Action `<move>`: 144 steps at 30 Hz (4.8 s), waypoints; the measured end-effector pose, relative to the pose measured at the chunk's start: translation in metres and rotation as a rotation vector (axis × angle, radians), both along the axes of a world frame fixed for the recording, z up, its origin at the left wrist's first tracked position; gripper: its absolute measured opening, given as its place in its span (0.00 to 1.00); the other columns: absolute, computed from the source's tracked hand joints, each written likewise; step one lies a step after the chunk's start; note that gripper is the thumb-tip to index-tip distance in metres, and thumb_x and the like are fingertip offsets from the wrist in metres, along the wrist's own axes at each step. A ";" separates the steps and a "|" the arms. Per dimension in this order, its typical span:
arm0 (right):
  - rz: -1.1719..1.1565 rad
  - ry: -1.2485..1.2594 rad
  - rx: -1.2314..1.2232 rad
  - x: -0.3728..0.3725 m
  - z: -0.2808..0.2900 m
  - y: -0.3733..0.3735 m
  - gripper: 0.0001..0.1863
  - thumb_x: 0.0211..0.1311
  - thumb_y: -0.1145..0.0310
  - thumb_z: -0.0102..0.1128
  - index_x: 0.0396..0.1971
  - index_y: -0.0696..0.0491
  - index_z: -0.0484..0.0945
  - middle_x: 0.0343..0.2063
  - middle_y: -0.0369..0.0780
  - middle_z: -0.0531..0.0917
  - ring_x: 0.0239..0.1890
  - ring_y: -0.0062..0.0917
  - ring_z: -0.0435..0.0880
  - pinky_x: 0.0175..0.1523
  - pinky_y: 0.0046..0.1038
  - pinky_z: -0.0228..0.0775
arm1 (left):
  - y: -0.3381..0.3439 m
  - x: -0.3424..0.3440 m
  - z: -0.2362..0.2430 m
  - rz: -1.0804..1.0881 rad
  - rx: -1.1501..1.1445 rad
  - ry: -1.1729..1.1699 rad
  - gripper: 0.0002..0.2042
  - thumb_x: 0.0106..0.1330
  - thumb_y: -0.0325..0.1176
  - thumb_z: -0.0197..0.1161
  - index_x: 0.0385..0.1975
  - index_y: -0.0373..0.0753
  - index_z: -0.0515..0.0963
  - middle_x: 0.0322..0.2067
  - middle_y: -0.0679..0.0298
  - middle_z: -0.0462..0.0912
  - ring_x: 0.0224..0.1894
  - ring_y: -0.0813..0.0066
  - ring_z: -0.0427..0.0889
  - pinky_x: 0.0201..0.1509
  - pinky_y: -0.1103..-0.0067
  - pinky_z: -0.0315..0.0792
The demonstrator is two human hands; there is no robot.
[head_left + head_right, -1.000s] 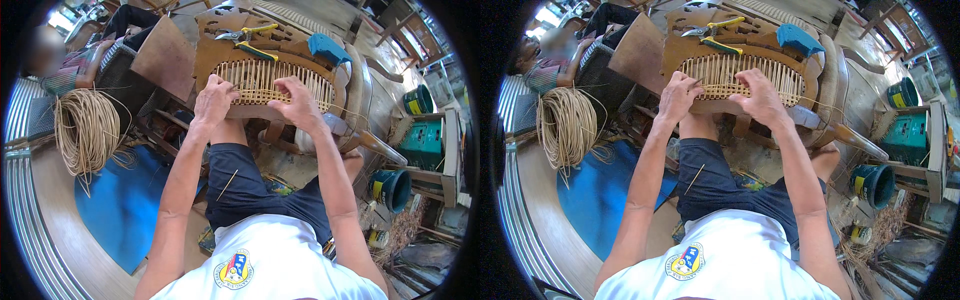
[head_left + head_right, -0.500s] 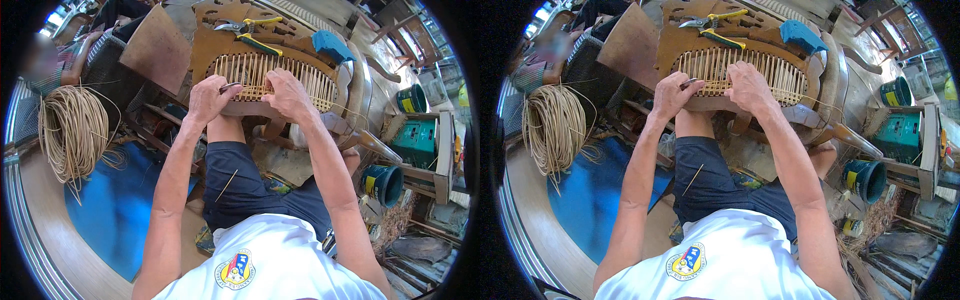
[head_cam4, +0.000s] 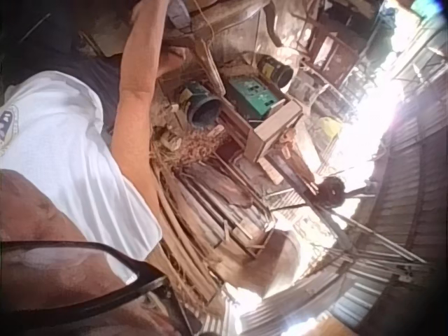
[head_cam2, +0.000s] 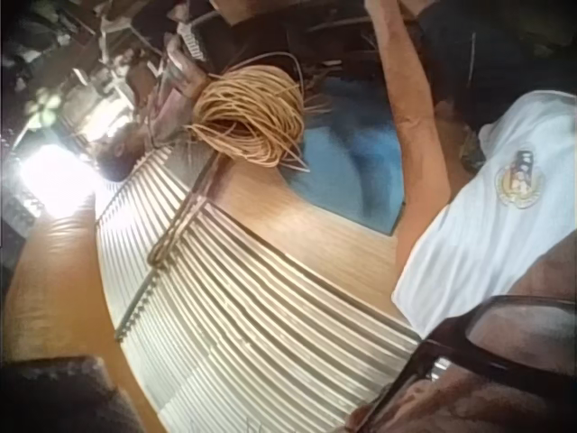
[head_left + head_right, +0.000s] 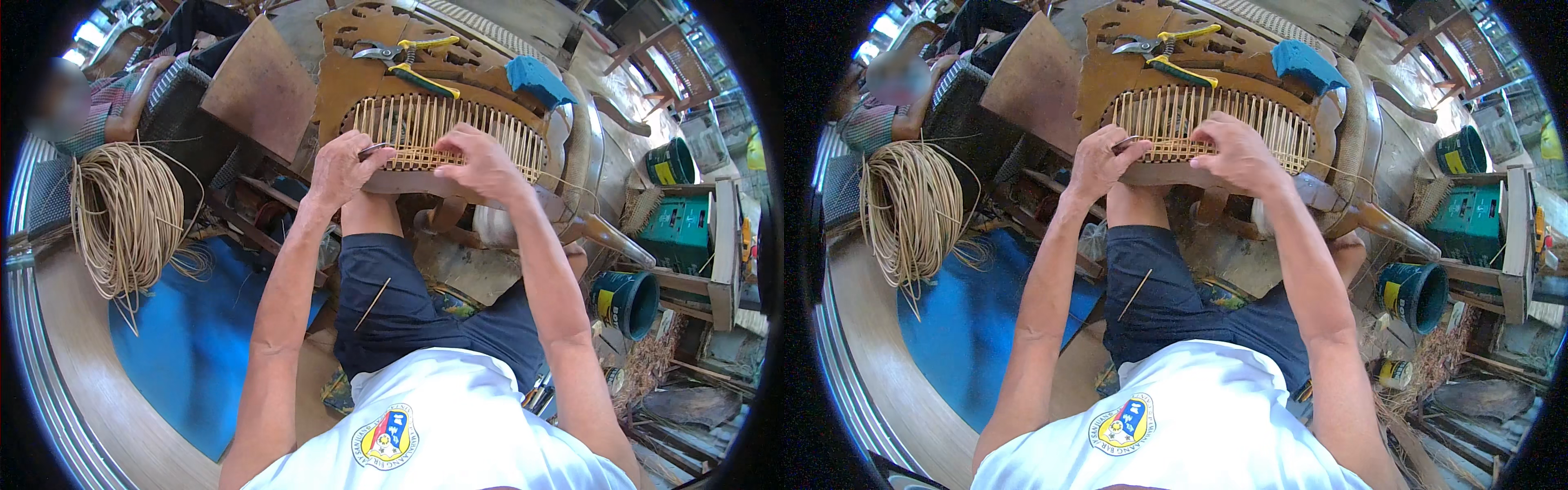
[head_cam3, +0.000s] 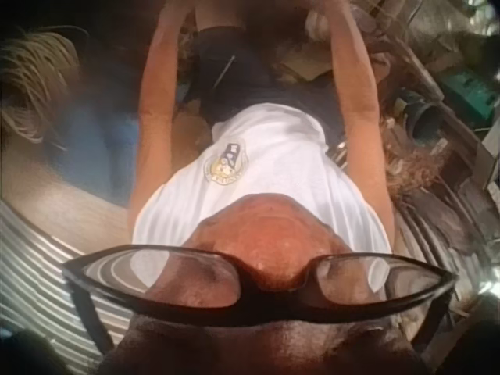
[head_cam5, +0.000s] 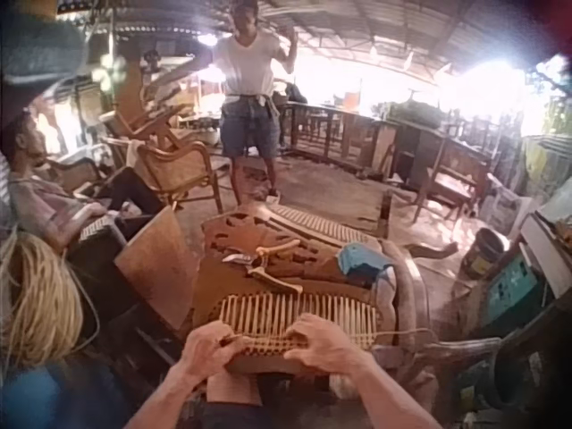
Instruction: Repairing the woven cane backrest of a wooden chair using rattan strips and tools.
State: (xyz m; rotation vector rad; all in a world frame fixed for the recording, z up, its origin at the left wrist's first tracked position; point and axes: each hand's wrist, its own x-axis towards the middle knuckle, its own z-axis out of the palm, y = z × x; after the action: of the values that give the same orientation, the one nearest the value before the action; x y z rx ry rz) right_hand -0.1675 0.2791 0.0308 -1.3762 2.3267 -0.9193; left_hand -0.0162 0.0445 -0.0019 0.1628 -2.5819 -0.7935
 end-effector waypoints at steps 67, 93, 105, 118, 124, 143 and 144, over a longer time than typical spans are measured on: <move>-0.359 -0.131 -0.407 0.000 -0.038 0.009 0.05 0.69 0.71 0.66 0.37 0.57 0.84 0.31 0.37 0.80 0.32 0.22 0.80 0.41 0.26 0.74 | 0.022 -0.028 0.025 0.093 0.183 -0.276 0.14 0.71 0.45 0.60 0.49 0.49 0.86 0.33 0.55 0.89 0.40 0.49 0.88 0.46 0.62 0.80; -0.466 -0.145 -0.304 0.006 -0.027 -0.003 0.09 0.63 0.66 0.71 0.30 0.57 0.85 0.28 0.39 0.82 0.30 0.25 0.81 0.39 0.29 0.74 | 0.012 -0.051 0.035 -0.080 -0.078 -0.306 0.13 0.72 0.43 0.62 0.40 0.39 0.83 0.34 0.49 0.88 0.41 0.47 0.88 0.47 0.57 0.78; -0.552 -0.004 -0.258 0.018 -0.027 -0.021 0.09 0.62 0.65 0.70 0.28 0.55 0.84 0.27 0.40 0.82 0.31 0.32 0.82 0.40 0.34 0.74 | 0.022 -0.045 0.022 -0.011 -0.208 -0.244 0.12 0.74 0.43 0.61 0.42 0.41 0.81 0.32 0.52 0.89 0.37 0.48 0.88 0.42 0.58 0.80; -0.389 0.173 -0.338 0.034 -0.030 -0.034 0.05 0.62 0.73 0.66 0.36 0.57 0.86 0.37 0.44 0.86 0.46 0.41 0.85 0.55 0.39 0.76 | 0.019 -0.023 0.031 0.185 -0.148 -0.274 0.16 0.72 0.50 0.61 0.36 0.42 0.82 0.30 0.51 0.88 0.36 0.47 0.88 0.40 0.57 0.79; -0.248 0.175 -0.294 0.028 -0.022 -0.028 0.09 0.63 0.76 0.63 0.42 0.58 0.84 0.39 0.45 0.85 0.45 0.40 0.85 0.54 0.38 0.76 | -0.036 0.088 0.011 0.570 -0.081 -0.237 0.16 0.73 0.50 0.62 0.36 0.42 0.81 0.27 0.52 0.87 0.34 0.46 0.88 0.36 0.56 0.78; -0.130 0.209 0.024 0.028 -0.001 -0.042 0.18 0.54 0.69 0.76 0.41 0.57 0.79 0.46 0.47 0.79 0.55 0.43 0.78 0.62 0.42 0.71 | -0.009 0.006 0.012 0.144 0.286 -0.109 0.23 0.61 0.49 0.78 0.24 0.34 0.77 0.19 0.64 0.71 0.24 0.71 0.69 0.31 0.70 0.69; -0.126 0.246 0.020 0.029 -0.002 -0.042 0.17 0.53 0.69 0.77 0.39 0.58 0.79 0.45 0.48 0.79 0.54 0.44 0.78 0.61 0.42 0.71 | -0.012 0.004 0.005 0.161 0.245 -0.089 0.24 0.61 0.51 0.77 0.23 0.34 0.77 0.20 0.60 0.74 0.25 0.63 0.73 0.32 0.68 0.70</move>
State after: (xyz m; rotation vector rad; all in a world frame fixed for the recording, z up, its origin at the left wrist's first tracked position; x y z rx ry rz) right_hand -0.1384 0.2369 0.0286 -1.4194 2.6237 -0.7970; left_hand -0.0124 0.0320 0.0033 0.4833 -2.5055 -1.0591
